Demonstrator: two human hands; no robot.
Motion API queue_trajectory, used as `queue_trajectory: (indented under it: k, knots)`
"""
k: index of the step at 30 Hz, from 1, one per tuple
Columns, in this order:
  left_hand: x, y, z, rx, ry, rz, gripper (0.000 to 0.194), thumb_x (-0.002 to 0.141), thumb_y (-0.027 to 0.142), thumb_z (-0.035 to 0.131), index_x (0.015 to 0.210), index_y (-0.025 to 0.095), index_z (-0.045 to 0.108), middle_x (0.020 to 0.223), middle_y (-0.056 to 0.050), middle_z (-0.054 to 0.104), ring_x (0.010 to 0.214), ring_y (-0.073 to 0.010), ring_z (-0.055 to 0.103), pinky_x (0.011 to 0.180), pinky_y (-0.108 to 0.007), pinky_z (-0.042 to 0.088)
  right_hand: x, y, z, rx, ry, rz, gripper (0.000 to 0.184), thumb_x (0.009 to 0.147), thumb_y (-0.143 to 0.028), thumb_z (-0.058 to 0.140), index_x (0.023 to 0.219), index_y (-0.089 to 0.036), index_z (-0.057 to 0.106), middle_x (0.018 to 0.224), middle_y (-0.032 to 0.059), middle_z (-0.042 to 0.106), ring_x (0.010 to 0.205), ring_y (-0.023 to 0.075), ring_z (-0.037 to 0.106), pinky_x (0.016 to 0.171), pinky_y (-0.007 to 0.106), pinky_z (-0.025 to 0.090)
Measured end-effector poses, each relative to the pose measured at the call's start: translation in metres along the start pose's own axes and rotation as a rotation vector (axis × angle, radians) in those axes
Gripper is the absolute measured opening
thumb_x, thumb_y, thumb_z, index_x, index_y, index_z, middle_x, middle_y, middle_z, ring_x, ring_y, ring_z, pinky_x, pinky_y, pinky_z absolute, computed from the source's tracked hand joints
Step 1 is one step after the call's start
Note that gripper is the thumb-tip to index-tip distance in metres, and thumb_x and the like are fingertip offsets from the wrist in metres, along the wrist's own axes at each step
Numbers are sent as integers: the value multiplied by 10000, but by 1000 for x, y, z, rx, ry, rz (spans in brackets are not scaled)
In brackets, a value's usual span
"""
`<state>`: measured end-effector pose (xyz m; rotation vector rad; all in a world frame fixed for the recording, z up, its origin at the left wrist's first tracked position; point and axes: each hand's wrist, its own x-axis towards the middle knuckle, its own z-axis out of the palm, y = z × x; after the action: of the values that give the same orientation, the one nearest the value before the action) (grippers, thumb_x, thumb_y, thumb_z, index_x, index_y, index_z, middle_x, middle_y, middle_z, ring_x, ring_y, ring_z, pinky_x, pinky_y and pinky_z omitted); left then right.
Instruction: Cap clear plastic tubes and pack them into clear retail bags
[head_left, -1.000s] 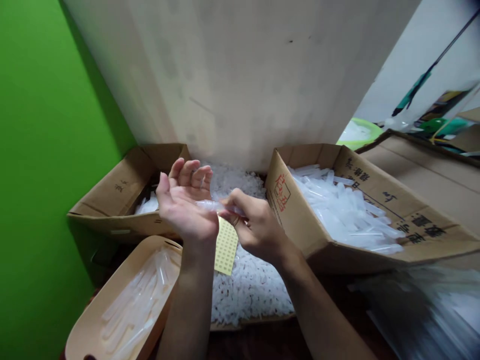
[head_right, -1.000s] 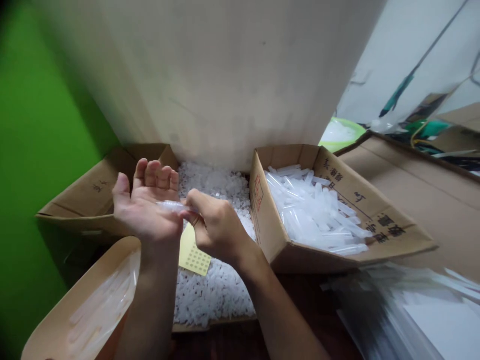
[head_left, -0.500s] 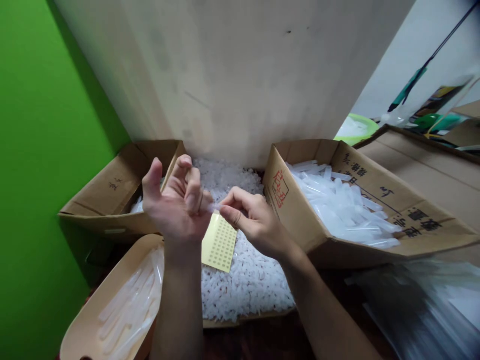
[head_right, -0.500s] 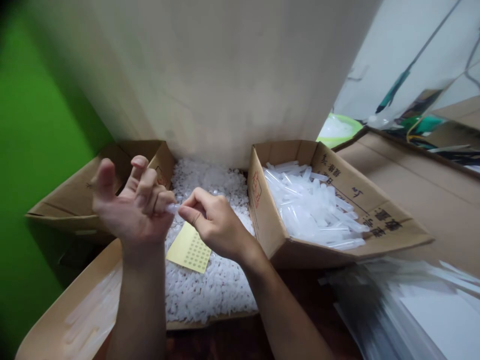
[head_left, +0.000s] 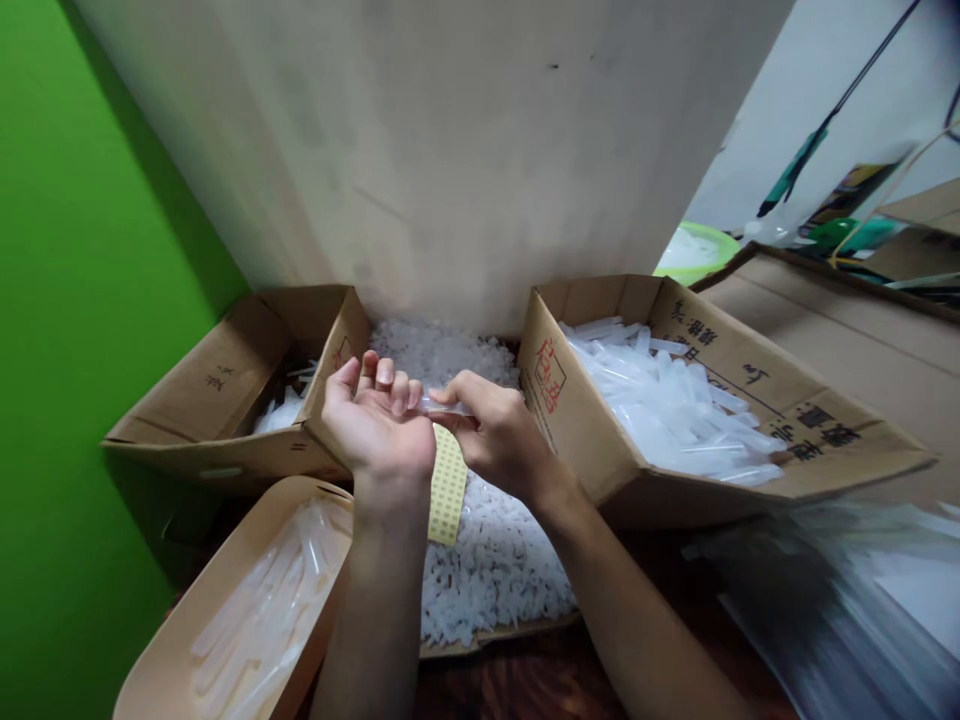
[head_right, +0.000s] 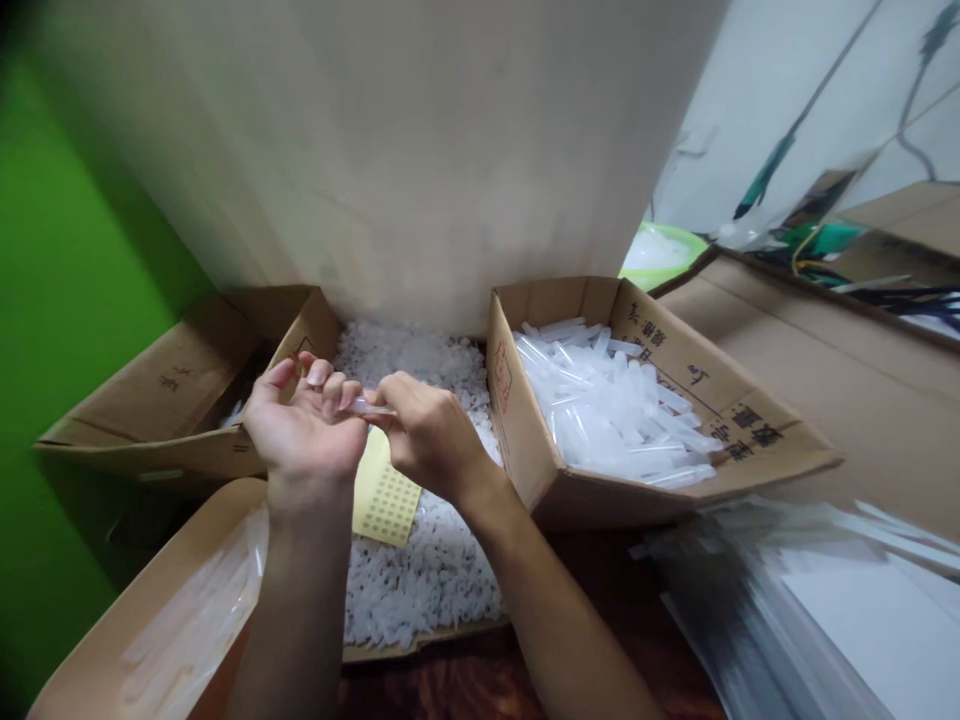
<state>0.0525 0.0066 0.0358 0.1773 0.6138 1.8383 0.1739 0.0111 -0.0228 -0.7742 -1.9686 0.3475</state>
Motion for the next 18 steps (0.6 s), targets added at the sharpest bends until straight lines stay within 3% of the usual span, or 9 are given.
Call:
queue_trajectory:
  k: [6, 9, 13, 18]
  knots:
    - [0, 7, 2, 48, -159, -26, 394, 1014, 435, 369, 778, 193, 571, 514, 62, 353, 336, -67, 205, 350, -219, 207, 2, -16, -15, 82, -20, 43, 175, 961, -204, 613, 828, -206, 499, 774, 17, 664, 608, 130, 530, 595, 276, 369]
    - [-2, 8, 1, 84, -261, -24, 399, 1008, 495, 400, 846, 191, 601, 507, 58, 365, 338, -68, 195, 344, -226, 196, 5, -23, -22, 264, -24, 163, 234, 948, -247, 655, 780, -203, 498, 712, -20, 615, 580, 105, 475, 591, 268, 371]
    - [-3, 6, -2, 137, -429, 51, 408, 976, 577, 505, 908, 193, 625, 501, 67, 354, 343, -65, 198, 358, -230, 225, 8, -26, -26, 515, -13, 338, 284, 915, -346, 733, 753, -180, 568, 701, -19, 617, 627, 108, 514, 574, 254, 376]
    - [-7, 2, -1, 146, -467, 104, 522, 1008, 644, 409, 899, 190, 642, 468, 69, 312, 341, -71, 166, 357, -228, 212, 9, -23, -28, 806, -27, 475, 366, 811, -455, 841, 752, -179, 608, 633, -36, 594, 524, 87, 483, 452, 224, 361]
